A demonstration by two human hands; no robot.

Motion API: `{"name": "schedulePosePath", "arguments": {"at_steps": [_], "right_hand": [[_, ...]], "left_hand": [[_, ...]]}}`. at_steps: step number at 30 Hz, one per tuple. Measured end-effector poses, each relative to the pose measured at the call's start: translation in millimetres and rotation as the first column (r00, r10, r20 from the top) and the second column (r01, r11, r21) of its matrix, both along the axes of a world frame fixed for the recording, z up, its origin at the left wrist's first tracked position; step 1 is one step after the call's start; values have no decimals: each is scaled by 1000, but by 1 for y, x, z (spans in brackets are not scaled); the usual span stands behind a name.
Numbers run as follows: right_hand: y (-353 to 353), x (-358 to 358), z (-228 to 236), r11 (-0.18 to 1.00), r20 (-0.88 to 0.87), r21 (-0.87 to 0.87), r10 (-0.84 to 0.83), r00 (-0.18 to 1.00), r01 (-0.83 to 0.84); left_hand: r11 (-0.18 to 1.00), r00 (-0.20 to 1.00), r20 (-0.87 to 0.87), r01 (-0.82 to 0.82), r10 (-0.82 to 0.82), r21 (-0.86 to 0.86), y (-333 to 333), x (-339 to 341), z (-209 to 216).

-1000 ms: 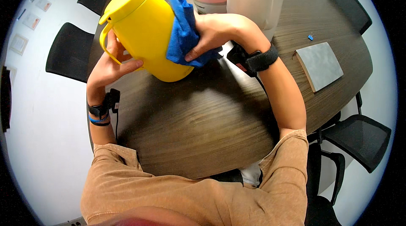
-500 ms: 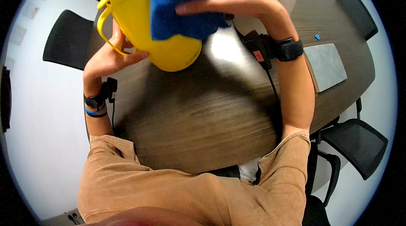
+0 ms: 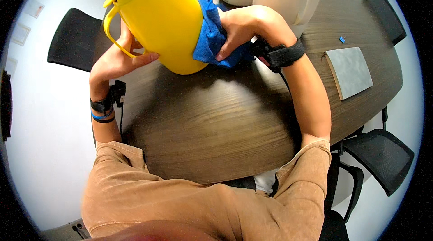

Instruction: The person wipes the exterior of a white thermos and then a yellow thermos using a blue cloth. They rotate each thermos to clean multiple sides and the lid area, then place them back on the table.

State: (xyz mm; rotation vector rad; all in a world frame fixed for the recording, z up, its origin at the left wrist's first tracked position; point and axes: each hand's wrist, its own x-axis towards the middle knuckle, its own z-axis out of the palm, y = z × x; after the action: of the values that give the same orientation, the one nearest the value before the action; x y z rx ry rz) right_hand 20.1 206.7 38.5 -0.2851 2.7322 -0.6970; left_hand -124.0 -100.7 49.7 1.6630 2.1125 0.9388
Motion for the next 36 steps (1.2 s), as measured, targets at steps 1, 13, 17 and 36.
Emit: {"name": "schedulePosePath", "arguments": {"at_steps": [1,13,17,36], "right_hand": [[2,5,8,1000,-58,-14,0,998,-1],[-32,34,67,866,-615,-450,-122,779,-219],[-45,34,79,843,-565,-532,-282,776,-81],[-46,26,51,995,-901,42,-3,435,94]], "left_hand": [[1000,1000,1,7,-7,10,1,0,1],[997,999,-23,-31,29,-72,-1,10,11],[998,996,76,-39,42,-39,7,12,12],[997,989,146,-30,39,-65,3,19,24]]}}
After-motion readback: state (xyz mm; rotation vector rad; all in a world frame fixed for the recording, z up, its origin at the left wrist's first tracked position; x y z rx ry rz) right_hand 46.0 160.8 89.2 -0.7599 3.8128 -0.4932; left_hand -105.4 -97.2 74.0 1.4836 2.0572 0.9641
